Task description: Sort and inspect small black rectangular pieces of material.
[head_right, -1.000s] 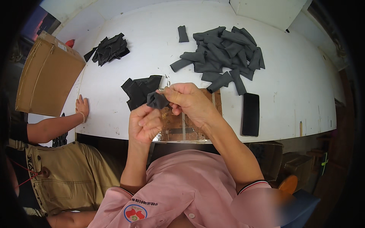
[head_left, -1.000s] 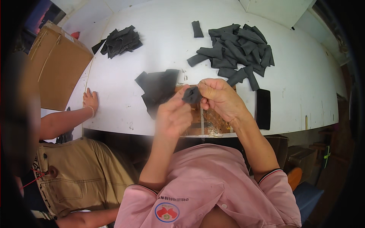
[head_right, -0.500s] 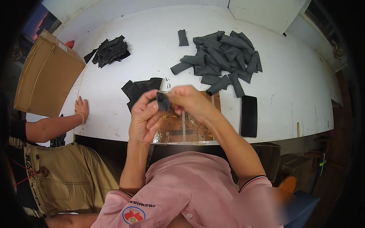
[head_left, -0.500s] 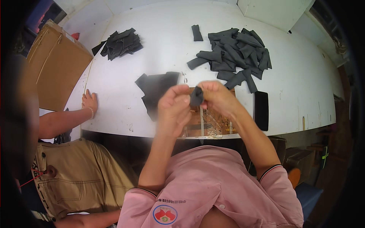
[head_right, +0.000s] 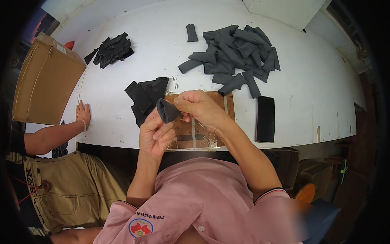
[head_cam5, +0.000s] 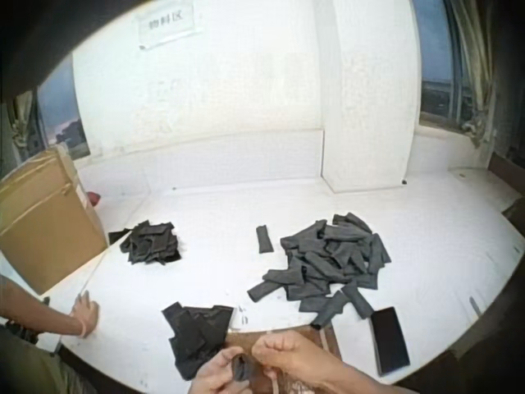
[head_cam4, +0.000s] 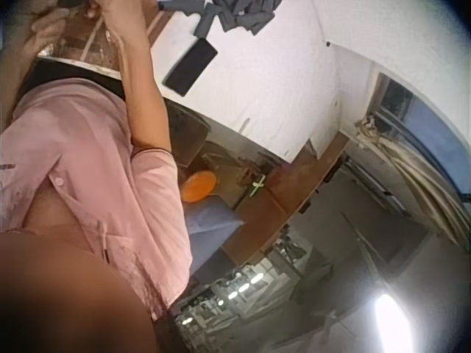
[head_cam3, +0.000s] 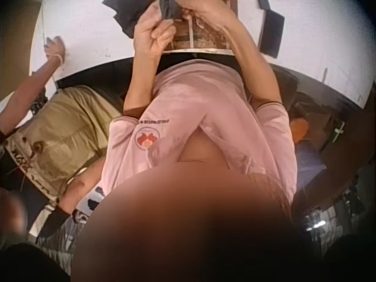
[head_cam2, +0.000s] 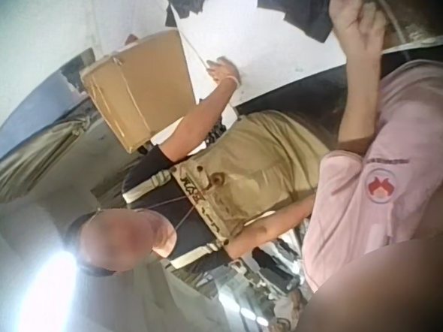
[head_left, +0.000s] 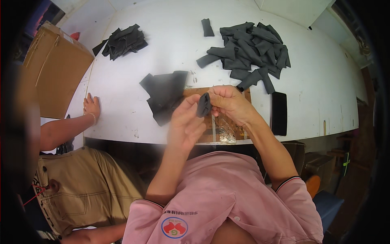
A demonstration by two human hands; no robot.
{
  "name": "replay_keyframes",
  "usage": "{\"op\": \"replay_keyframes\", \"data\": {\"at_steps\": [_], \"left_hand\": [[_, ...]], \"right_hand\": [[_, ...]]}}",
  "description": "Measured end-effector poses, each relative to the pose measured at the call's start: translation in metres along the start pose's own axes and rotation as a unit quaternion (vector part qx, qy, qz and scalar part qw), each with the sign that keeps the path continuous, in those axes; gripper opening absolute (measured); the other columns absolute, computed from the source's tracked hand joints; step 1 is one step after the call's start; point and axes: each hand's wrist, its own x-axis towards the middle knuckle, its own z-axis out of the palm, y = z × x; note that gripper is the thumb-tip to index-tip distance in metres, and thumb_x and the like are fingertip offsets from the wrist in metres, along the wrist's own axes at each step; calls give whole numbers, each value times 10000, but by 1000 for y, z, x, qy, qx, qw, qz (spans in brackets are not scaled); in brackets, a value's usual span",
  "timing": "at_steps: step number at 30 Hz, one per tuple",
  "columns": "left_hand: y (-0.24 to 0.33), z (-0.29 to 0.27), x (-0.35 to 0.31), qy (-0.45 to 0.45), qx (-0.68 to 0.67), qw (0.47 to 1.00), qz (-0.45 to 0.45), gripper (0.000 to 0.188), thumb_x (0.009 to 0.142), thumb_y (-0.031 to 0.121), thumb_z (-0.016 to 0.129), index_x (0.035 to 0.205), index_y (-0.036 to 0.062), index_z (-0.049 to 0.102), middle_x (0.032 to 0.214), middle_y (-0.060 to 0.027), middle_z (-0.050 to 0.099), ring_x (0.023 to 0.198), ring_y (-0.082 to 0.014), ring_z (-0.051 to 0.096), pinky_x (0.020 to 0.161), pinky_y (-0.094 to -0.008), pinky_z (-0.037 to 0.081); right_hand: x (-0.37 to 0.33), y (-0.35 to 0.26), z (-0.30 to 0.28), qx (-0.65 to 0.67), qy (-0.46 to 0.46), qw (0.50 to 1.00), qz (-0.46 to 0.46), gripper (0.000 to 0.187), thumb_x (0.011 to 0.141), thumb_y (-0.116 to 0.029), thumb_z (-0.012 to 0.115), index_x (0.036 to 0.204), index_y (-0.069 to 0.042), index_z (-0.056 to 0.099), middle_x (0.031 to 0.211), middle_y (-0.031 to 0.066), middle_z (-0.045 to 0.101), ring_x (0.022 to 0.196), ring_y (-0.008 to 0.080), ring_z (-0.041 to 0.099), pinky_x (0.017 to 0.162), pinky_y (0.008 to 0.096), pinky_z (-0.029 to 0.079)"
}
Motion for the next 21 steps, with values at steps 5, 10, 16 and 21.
{"op": "replay_keyframes", "data": {"at_steps": [5,10,16,21], "left_hand": [[13,19,7,-53,-241,966,-73,176,872,144,391,947,35,507,745,-53,534,373,-48,325,325,-179,255],[11,11,11,-32,-286,956,-53,212,867,112,375,1012,5,486,733,-49,518,369,-54,324,336,-187,273],[2,12,4,74,211,971,83,234,822,86,496,1047,23,483,822,-24,542,457,-37,404,404,-167,333],[11,24,7,30,525,805,275,295,758,28,552,1050,-1,522,1020,-48,525,822,-110,514,752,-223,408]], "right_hand": [[3,-22,10,-52,-6,998,-22,242,815,-239,557,687,-33,547,563,-21,464,486,49,407,460,179,342],[9,-33,12,-158,-19,987,-34,261,812,-258,564,687,-29,548,546,-21,451,485,49,408,458,184,342],[5,2,-6,4,6,1000,12,249,826,-253,546,719,-29,550,568,-13,464,499,53,416,452,184,340],[1,-3,-21,-135,5,991,-17,218,838,-243,532,805,-29,549,718,-3,508,618,71,462,530,200,389]]}}
